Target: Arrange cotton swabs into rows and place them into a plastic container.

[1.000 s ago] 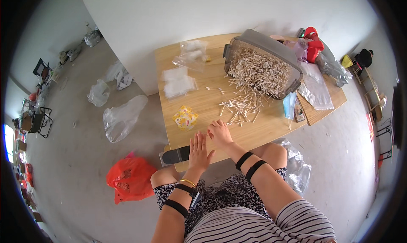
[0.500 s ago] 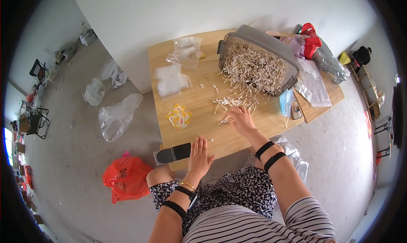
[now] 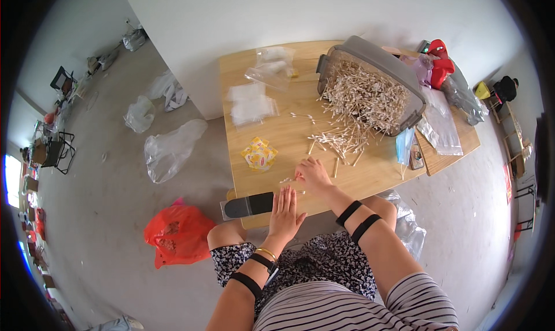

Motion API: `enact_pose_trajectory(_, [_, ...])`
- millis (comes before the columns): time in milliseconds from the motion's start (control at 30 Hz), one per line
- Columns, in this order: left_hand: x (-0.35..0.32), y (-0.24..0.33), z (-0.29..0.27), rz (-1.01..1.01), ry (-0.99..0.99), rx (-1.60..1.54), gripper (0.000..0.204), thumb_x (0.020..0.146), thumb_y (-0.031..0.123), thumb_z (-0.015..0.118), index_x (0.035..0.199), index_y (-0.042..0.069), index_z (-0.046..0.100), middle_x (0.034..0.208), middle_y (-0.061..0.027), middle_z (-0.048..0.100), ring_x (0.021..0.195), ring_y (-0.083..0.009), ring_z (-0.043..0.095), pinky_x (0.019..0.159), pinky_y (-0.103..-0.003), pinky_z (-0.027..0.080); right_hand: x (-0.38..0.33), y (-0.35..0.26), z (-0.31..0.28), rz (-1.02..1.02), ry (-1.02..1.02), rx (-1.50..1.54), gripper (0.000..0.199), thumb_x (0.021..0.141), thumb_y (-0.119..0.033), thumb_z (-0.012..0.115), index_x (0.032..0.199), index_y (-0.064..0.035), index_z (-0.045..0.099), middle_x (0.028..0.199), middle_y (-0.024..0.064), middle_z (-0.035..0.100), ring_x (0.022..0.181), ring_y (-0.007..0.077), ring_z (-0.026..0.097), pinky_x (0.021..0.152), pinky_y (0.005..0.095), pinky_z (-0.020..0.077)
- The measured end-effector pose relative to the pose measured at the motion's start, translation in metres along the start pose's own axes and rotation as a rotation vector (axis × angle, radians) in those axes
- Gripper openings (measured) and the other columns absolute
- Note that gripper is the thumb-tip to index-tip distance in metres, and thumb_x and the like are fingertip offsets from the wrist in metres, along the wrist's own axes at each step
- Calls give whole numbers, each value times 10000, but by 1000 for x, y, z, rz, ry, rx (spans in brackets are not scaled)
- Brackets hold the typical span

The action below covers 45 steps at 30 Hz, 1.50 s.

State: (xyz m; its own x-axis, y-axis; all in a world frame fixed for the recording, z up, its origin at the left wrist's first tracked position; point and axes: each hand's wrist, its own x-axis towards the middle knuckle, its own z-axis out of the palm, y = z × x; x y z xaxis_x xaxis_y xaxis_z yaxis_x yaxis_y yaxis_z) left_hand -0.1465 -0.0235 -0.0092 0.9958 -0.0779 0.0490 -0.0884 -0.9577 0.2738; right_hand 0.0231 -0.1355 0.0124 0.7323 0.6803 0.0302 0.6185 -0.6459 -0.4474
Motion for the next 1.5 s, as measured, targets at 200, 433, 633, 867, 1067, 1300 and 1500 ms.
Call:
enact_pose_trajectory(200, [18, -10, 4, -33, 64, -34, 873, 1005, 565, 422, 1563, -68, 203, 1633, -245, 219, 1534, -381, 177, 1250, -536, 129, -18, -12, 4, 2, 104, 202, 208, 777, -94, 720, 982, -122, 698, 1005, 58, 626, 1098, 297, 544, 1009, 419, 422])
enact_pose_trajectory(433, [36, -18, -1, -48, 93, 24, 873, 992, 550, 473, 1556, -68, 221, 1614, -226, 270, 1524, -383, 203, 1241, -547, 152, -64, 47, -37, 173, 246, 137, 262, 779, -42, 682, 1029, -123, 701, 1084, 87, 622, 1120, 332, 541, 1002, 443, 442])
enact_pose_trajectory(633, [32, -17, 1, -31, 72, 16, 831, 1007, 539, 449, 1564, -38, 234, 1623, -199, 268, 1531, -365, 192, 1246, -548, 141, -79, 74, -44, 218, 283, 36, 251, 801, -36, 651, 1032, -132, 673, 1023, 95, 606, 1055, 335, 560, 940, 450, 461])
enact_pose_trajectory(867, [22, -17, -3, 5, -15, 29, 795, 1030, 539, 387, 1573, -20, 227, 1641, -156, 254, 1541, -315, 186, 1254, -539, 123, -46, 74, -37, 109, 322, -23, 96, 812, -74, 688, 889, -123, 657, 992, 59, 589, 1032, 308, 555, 911, 438, 466])
enact_pose_trajectory(1067, [26, -14, -6, -8, -9, -2, 788, 1031, 528, 394, 1572, -20, 227, 1633, -178, 260, 1539, -337, 186, 1254, -533, 124, -17, 63, -25, 90, 229, -2, 65, 809, -133, 730, 840, -137, 673, 990, 48, 585, 1052, 285, 549, 921, 425, 457])
enact_pose_trajectory(1300, [29, -14, -2, -22, 31, -44, 805, 1022, 517, 421, 1578, -22, 201, 1643, -195, 230, 1539, -365, 169, 1255, -527, 123, 1, 9, 11, 37, 128, 103, 76, 808, -143, 740, 864, -133, 690, 1013, 56, 591, 1080, 283, 541, 939, 420, 442])
enact_pose_trajectory(1500, [30, -14, -2, -24, 20, -22, 803, 1023, 524, 405, 1578, -22, 209, 1645, -195, 224, 1542, -346, 170, 1257, -526, 121, 10, 19, -3, 217, 276, 46, 233, 800, -217, 766, 987, -119, 668, 1071, 70, 609, 1104, 306, 543, 952, 447, 436])
